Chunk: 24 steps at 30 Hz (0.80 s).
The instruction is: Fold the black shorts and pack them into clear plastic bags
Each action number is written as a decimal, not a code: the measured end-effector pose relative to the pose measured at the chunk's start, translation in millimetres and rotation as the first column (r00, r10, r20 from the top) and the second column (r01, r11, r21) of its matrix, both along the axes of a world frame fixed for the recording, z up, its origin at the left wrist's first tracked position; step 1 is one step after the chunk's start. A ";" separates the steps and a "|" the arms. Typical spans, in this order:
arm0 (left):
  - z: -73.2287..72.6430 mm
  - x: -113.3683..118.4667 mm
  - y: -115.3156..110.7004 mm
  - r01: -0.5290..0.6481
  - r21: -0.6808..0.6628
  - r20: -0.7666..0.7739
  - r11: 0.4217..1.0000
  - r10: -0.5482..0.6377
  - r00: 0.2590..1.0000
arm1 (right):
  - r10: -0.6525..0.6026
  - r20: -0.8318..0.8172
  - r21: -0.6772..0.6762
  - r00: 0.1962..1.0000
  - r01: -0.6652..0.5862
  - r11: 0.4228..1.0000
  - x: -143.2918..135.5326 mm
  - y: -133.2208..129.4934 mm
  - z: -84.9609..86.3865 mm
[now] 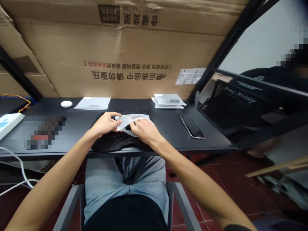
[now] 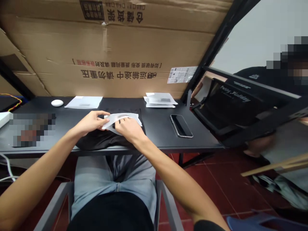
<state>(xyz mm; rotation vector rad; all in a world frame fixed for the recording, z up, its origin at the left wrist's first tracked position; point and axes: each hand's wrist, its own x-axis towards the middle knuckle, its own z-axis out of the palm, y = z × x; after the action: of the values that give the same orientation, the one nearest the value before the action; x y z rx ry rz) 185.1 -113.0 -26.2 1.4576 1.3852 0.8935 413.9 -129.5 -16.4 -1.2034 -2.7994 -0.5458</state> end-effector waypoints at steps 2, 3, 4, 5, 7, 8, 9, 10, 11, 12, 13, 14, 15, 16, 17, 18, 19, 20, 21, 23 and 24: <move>3.3 1.6 1.2 0.004 -0.020 0.078 1.000 -0.002 0.997 | 0.003 0.008 0.044 1.000 -0.003 0.999 4.6 -0.1 3.5; 5.9 1.2 2.0 0.006 -0.023 0.101 1.000 -0.004 0.995 | 0.015 -0.017 0.058 1.000 -0.014 0.998 8.0 -0.2 5.5; 8.7 -0.1 3.0 0.007 -0.019 0.119 1.000 -0.005 0.993 | 0.034 -0.059 0.075 0.998 -0.030 0.997 11.8 -0.1 7.4; 11.7 -2.4 4.4 0.005 -0.008 0.134 1.000 -0.004 0.991 | 0.064 -0.117 0.101 0.991 -0.052 0.993 16.1 0.2 9.3; 17.1 -10.1 9.0 -0.013 0.024 0.171 1.000 0.009 0.985 | 0.182 -0.265 0.183 0.947 -0.136 0.974 25.1 0.8 13.1; 19.4 -15.4 12.2 -0.029 0.043 0.192 0.999 0.020 0.981 | 0.272 -0.339 0.234 0.901 -0.200 0.952 29.5 0.6 15.1; 21.5 -21.7 16.3 -0.049 0.064 0.214 0.997 0.034 0.976 | 0.371 -0.406 0.288 0.835 -0.268 0.919 33.5 -0.2 17.1; 23.4 -28.8 21.2 -0.075 0.087 0.236 0.993 0.053 0.970 | 0.463 -0.466 0.338 0.754 -0.332 0.881 37.1 -1.6 18.9; 25.2 -36.9 26.8 -0.109 0.114 0.257 0.987 0.077 0.963 | 0.536 -0.520 0.378 0.665 -0.384 0.842 40.3 -3.8 20.4; 27.0 -45.7 33.2 -0.154 0.145 0.280 0.977 0.109 0.954 | 0.581 -0.574 0.405 0.578 -0.417 0.814 43.2 -6.4 21.3; 28.7 -55.4 40.3 -0.207 0.174 0.305 0.963 0.147 0.941 | 0.596 -0.625 0.414 0.503 -0.433 0.800 45.7 -9.1 21.3; 30.3 -65.8 48.0 -0.266 0.198 0.329 0.943 0.192 0.925 | 0.589 -0.673 0.409 0.447 -0.438 0.800 48.1 -11.5 20.4; 31.5 -76.7 56.0 -0.331 0.215 0.354 0.919 0.242 0.903 | 0.567 -0.714 0.391 0.411 -0.438 0.809 50.4 -13.3 18.5; 32.3 -88.1 64.3 -0.396 0.225 0.372 0.890 0.297 0.879 | 0.539 -0.745 0.365 0.393 -0.436 0.823 52.7 -14.2 15.7; 32.6 -99.6 72.6 -0.458 0.229 0.384 0.859 0.352 0.854 | 0.512 -0.768 0.342 0.386 -0.429 0.836 54.9 -13.9 12.0; 32.1 -111.1 80.7 -0.512 0.227 0.388 0.828 0.406 0.828 | 0.488 -0.783 0.324 0.386 -0.416 0.849 57.3 -12.7 7.7; 30.8 -122.0 88.5 -0.559 0.225 0.384 0.798 0.454 0.804 | 0.469 -0.791 0.312 0.394 -0.400 0.862 59.7 -10.5 3.1; 28.9 -132.2 95.6 -0.597 0.224 0.373 0.770 0.498 0.783 | 0.451 -0.796 0.304 0.404 -0.377 0.875 62.3 -7.7 -1.6; 26.5 -141.3 101.8 -0.626 0.226 0.360 0.746 0.533 0.766 | 0.434 -0.798 0.298 0.419 -0.352 0.887 64.9 -4.4 -6.2; 20.6 -155.5 111.6 -0.664 0.235 0.333 0.710 0.583 0.741 | 0.398 -0.795 0.280 0.458 -0.304 0.911 70.4 2.8 -14.6; 17.5 -160.5 115.1 -0.673 0.241 0.320 0.700 0.597 0.736 | 0.381 -0.792 0.269 0.477 -0.288 0.919 73.1 6.3 -18.3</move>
<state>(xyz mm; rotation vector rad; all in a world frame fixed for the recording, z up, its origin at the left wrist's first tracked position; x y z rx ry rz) 24.5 2.1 -8.6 1.0482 1.6519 1.7704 487.1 -123.2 -34.8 -0.5789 -2.0112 -0.0184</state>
